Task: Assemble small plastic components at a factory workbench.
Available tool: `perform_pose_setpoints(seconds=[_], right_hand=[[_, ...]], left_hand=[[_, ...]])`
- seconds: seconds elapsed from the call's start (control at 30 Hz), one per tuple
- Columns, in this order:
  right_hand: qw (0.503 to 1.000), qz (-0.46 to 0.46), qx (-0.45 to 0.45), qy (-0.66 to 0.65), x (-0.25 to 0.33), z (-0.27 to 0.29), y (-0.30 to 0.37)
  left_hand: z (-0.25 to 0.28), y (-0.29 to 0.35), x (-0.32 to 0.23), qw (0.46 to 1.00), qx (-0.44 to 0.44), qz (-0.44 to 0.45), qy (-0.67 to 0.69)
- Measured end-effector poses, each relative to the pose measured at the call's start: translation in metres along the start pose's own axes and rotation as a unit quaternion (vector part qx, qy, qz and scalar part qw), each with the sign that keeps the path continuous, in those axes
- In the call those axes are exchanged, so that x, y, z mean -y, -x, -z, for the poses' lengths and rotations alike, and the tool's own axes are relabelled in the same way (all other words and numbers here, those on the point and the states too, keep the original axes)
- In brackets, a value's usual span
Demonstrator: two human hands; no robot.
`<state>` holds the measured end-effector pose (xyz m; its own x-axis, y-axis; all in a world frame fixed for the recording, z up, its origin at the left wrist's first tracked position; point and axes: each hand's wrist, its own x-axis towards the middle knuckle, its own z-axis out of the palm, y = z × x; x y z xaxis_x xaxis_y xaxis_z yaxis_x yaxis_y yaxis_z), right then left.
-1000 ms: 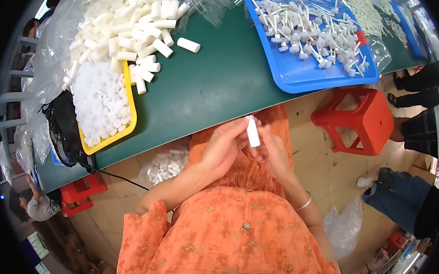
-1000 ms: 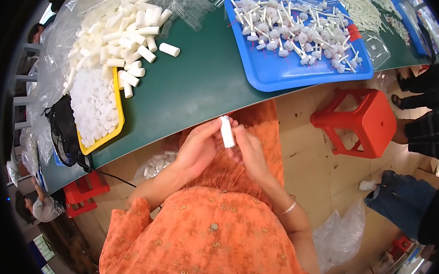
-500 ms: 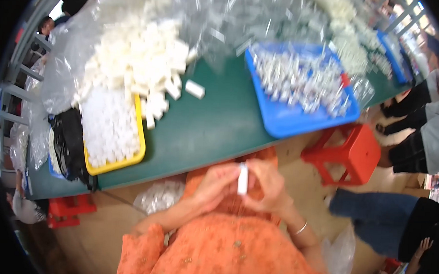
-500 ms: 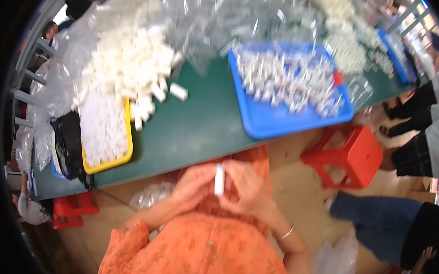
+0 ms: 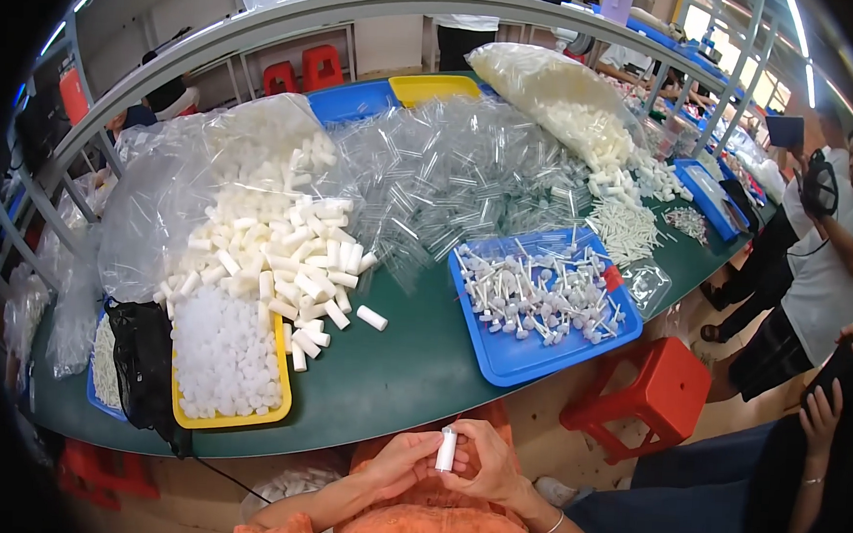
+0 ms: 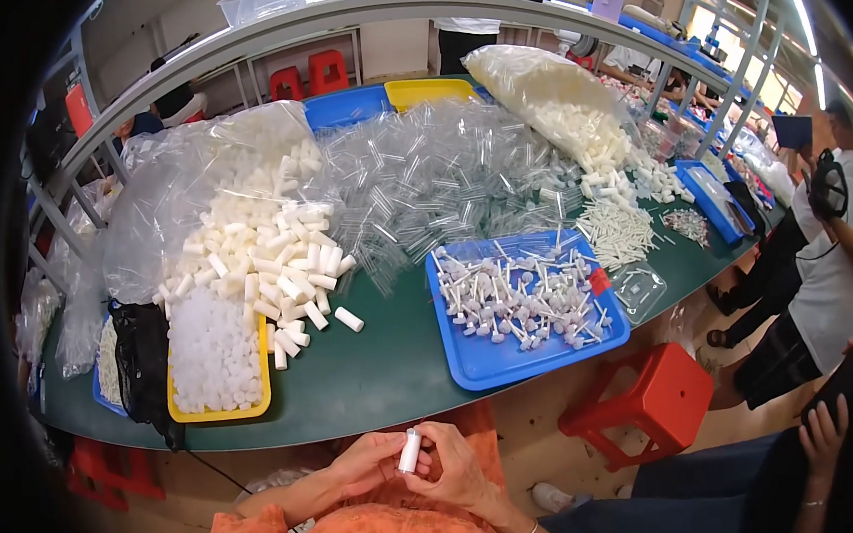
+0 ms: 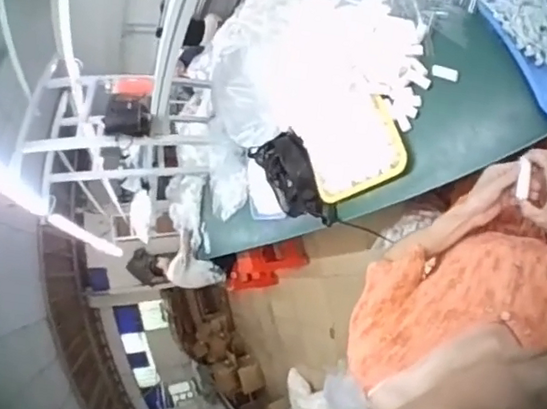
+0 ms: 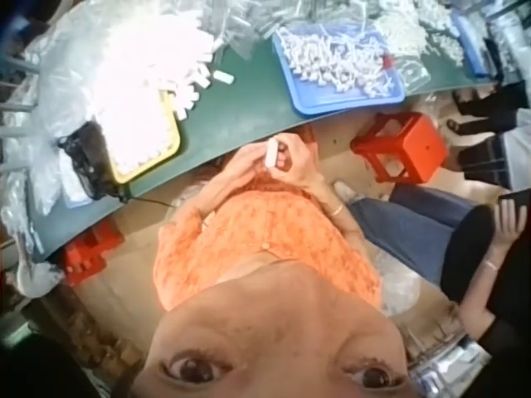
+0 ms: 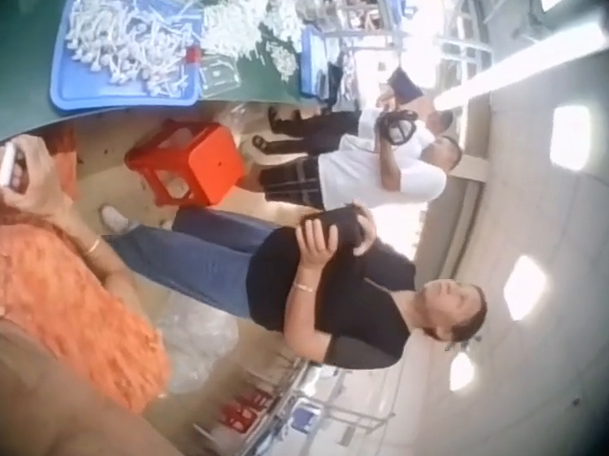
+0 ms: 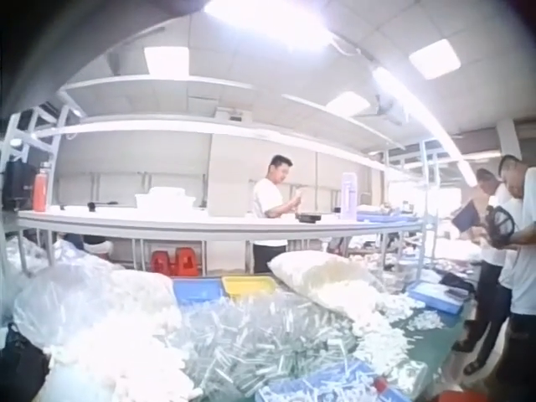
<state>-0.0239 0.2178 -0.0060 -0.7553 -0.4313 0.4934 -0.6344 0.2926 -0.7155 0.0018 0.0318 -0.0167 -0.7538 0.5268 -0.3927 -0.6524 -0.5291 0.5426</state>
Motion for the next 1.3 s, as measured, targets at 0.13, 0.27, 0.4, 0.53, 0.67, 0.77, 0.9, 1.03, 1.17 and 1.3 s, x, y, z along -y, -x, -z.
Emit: perform_pose_setpoints(seconds=[0.13,0.27,0.4,0.53,0.67,0.77,0.9,1.03,1.17,1.3], right_hand=[[1.0,-0.014,-0.021,-0.016,0.01,-0.004,0.003],[1.0,0.008,-0.013,-0.025,0.02,-0.003,0.008],[0.999,0.002,0.016,-0.034,0.023,-0.006,0.01],[0.997,0.013,0.068,-0.047,0.017,-0.015,-0.002],[0.998,0.016,0.043,0.033,-0.004,0.028,-0.03],[0.977,-0.065,-0.11,0.173,-0.045,0.064,-0.054],[0.935,-0.058,-0.1,0.335,-0.07,0.06,-0.093],[0.92,-0.112,-0.058,0.372,-0.092,0.052,-0.106],[0.94,-0.1,-0.086,0.314,-0.095,0.055,-0.102],[0.963,-0.19,-0.138,0.131,-0.085,0.062,-0.083]], left_hand=[[-0.004,0.006,0.001,1.0,-0.001,0.003,-0.005],[-0.002,0.019,0.01,1.0,0.012,0.012,0.025],[-0.006,0.029,0.014,0.998,-0.021,0.012,0.056],[0.01,0.031,0.011,0.996,-0.045,-0.022,0.071],[0.052,0.069,0.002,0.991,-0.127,-0.036,-0.016],[0.13,0.117,0.018,0.948,-0.245,0.034,-0.2],[0.195,0.163,0.047,0.706,-0.341,0.248,-0.569],[0.213,0.17,0.059,0.517,-0.233,0.298,-0.768],[0.112,0.126,-0.008,0.621,-0.019,0.064,-0.781],[0.015,0.052,-0.123,0.659,-0.106,-0.116,-0.735]])
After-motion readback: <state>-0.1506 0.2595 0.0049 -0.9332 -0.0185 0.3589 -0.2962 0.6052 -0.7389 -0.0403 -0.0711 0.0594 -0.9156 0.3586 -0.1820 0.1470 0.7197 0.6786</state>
